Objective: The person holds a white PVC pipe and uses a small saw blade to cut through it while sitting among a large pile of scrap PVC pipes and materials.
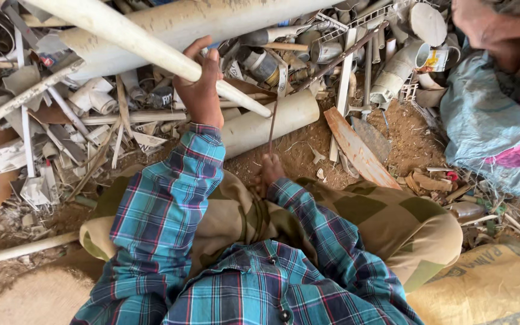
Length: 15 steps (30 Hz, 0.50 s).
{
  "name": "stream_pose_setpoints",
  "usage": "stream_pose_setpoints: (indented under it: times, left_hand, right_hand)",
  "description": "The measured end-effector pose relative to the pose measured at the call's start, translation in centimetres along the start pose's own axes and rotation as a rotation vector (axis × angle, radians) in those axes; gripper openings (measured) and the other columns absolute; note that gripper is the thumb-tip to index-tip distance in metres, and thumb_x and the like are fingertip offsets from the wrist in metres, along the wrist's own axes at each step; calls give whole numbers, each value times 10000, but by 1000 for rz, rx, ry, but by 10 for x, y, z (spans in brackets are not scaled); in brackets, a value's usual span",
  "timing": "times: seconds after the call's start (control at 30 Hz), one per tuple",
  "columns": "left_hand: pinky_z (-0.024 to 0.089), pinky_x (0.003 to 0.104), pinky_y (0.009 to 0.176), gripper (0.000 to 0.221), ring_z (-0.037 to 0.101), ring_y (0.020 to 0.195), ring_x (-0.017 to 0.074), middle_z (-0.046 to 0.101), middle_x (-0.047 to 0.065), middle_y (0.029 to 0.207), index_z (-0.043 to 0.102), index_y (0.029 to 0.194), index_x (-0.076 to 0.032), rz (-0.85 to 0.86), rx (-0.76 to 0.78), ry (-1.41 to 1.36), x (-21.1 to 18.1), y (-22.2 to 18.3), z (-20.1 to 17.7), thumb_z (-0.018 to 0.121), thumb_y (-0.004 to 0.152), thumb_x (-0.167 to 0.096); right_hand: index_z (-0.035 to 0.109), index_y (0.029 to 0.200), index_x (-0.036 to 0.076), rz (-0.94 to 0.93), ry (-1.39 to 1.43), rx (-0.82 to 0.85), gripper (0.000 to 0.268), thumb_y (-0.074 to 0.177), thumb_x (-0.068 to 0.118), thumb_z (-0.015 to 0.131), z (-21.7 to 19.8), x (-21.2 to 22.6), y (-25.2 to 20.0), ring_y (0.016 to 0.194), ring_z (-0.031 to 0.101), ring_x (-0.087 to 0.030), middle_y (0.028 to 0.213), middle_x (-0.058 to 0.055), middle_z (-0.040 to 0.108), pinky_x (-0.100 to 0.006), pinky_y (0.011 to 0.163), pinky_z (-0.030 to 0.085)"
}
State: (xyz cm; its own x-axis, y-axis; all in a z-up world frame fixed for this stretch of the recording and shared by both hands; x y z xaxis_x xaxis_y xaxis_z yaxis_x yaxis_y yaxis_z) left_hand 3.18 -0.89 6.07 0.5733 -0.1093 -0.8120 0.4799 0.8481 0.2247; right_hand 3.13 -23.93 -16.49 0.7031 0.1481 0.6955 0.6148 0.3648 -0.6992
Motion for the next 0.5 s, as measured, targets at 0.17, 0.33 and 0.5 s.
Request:
stream_pose_setpoints:
  times: [0.17, 0.33, 0.5]
  left_hand:
    - [520, 265, 647, 241, 572, 686, 92, 626, -1, 792, 706, 1194, -20, -12, -15, 28, 5, 4, -3, 751, 965, -81]
    - [496, 271, 622, 122, 541, 648, 93, 628, 23, 756, 702, 1116, -14, 47, -95, -13, 6, 21, -21, 717, 998, -40]
    - [500, 277, 583, 117, 554, 619, 97, 628, 28, 723, 694, 1093, -18, 32, -91, 21, 11, 28, -23, 702, 976, -22]
  right_hand:
    - [471, 1401, 101, -923, -554, 133, 355, 1093, 275, 456, 25, 40, -53, 643, 582, -143, 804, -39, 582, -334, 573, 512]
    - [487, 1352, 55, -208, -284, -28, 383, 1081, 325, 477, -9, 17, 2, 528, 458, -141, 749, -55, 498, -325, 418, 438]
    - [454, 1467, 167, -468, -535, 99, 434, 1067, 335, 459, 18, 20, -28, 527, 500, -106, 777, -36, 602, -257, 420, 463]
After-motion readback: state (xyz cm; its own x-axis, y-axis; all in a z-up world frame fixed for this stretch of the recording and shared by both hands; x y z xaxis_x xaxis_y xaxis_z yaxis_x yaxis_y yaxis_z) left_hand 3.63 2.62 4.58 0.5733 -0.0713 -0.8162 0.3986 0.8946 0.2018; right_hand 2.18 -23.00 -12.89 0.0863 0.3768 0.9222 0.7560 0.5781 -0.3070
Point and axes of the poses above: each hand's wrist, its own y-axis towards the middle knuckle, its own z-axis out of the palm, x = y × z, the point moved 6 cm from there along y, towards the middle knuckle
